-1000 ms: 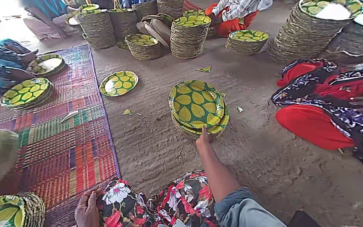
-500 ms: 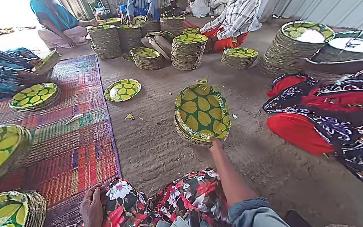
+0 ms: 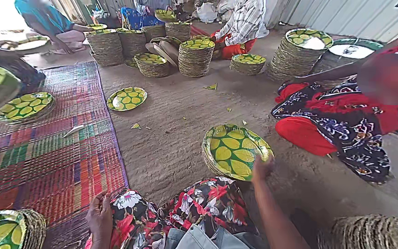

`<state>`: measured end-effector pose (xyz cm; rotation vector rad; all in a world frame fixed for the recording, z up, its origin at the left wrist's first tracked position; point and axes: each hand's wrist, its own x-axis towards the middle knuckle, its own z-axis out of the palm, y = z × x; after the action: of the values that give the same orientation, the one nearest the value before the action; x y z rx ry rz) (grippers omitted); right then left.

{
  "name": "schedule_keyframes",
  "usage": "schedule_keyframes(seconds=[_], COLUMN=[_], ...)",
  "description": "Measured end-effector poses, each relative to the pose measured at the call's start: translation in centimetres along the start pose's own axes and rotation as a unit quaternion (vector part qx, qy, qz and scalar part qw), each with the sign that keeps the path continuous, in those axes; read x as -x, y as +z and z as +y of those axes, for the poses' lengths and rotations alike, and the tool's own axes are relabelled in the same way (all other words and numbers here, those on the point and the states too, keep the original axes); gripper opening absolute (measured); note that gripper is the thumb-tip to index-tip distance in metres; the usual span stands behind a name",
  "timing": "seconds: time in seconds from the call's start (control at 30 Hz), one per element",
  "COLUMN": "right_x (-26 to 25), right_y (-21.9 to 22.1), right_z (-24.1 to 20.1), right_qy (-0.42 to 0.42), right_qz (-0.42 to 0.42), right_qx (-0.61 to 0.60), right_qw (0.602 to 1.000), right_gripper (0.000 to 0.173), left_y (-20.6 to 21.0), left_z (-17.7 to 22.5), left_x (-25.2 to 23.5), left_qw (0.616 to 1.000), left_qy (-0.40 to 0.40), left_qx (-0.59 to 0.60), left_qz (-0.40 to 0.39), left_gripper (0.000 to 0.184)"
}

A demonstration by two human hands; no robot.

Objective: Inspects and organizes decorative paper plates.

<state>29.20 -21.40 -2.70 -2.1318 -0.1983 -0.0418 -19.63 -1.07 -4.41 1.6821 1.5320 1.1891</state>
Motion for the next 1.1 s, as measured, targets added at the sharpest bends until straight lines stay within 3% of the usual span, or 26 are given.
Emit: schedule_keyframes(seconds=[0.07,0.17,0.27,0.37,0.53,0.63,0.7,0.77,0.87,0.9,0.93,1.0,1.03,1.1], right_x=[2.1,4.1,5.3,6.0,6.6,8.1,9.0,9.3,9.2,9.2,9.1,8.9,8.8,7.8], right_y=[1.2,4.3,6.4,7.4,9.4,10.6,11.6,12.7,14.2,14.2,14.0,13.5,13.4,12.8], right_z=[-4.0,-6.7,-7.1,-7.4,-7.5,-7.7,-7.3,-6.3,-4.8,-4.7,-4.8,-5.0,-5.3,-5.9], right_qy=[-0.086,-0.146,-0.17,-0.178,-0.247,-0.329,-0.417,-0.479,-0.505,-0.494,-0.482,-0.458,-0.426,-0.279], right_qz=[-0.111,-0.226,-0.303,-0.349,-0.338,-0.353,-0.378,-0.429,-0.527,-0.536,-0.521,-0.399,-0.319,-0.269], right_qx=[0.091,0.265,0.367,0.403,0.364,0.321,0.265,0.204,0.22,0.251,0.277,0.284,0.28,0.312], right_qw=[0.986,0.926,0.863,0.827,0.832,0.815,0.783,0.738,0.648,0.637,0.648,0.742,0.799,0.867], right_gripper=[0.073,0.074,0.072,0.074,0.045,0.044,0.043,0.04,0.041,0.047,0.057,0.062,0.059,0.062], left_y=[0.2,1.4,4.2,7.8,13.5,14.4,14.7,15.3,16.3,16.8,17.3,18.1,18.3,18.3], left_z=[2.0,7.3,11.8,13.7,9.7,7.8,7.1,6.5,6.4,6.1,5.7,4.7,4.4,4.6], left_x=[-0.5,-1.4,-2.5,-2.8,-0.6,-0.1,-0.4,-0.8,-0.4,0.0,0.5,1.2,1.4,1.5], left_qw=[0.998,0.989,0.976,0.968,0.945,0.918,0.922,0.907,0.834,0.802,0.771,0.722,0.708,0.71], left_qy=[0.048,0.116,0.171,0.157,0.106,0.142,0.229,0.272,0.218,0.19,0.16,0.111,0.1,0.099], left_qx=[-0.024,-0.031,-0.017,-0.035,-0.11,-0.204,-0.201,-0.222,-0.319,-0.339,-0.355,-0.383,-0.392,-0.396], left_qz=[-0.029,-0.088,-0.131,-0.195,-0.29,-0.31,-0.239,-0.233,-0.394,-0.453,-0.503,-0.566,-0.579,-0.573], left_gripper=[0.036,0.036,0.033,0.034,0.036,0.047,0.053,0.06,0.071,0.069,0.066,0.068,0.068,0.061])
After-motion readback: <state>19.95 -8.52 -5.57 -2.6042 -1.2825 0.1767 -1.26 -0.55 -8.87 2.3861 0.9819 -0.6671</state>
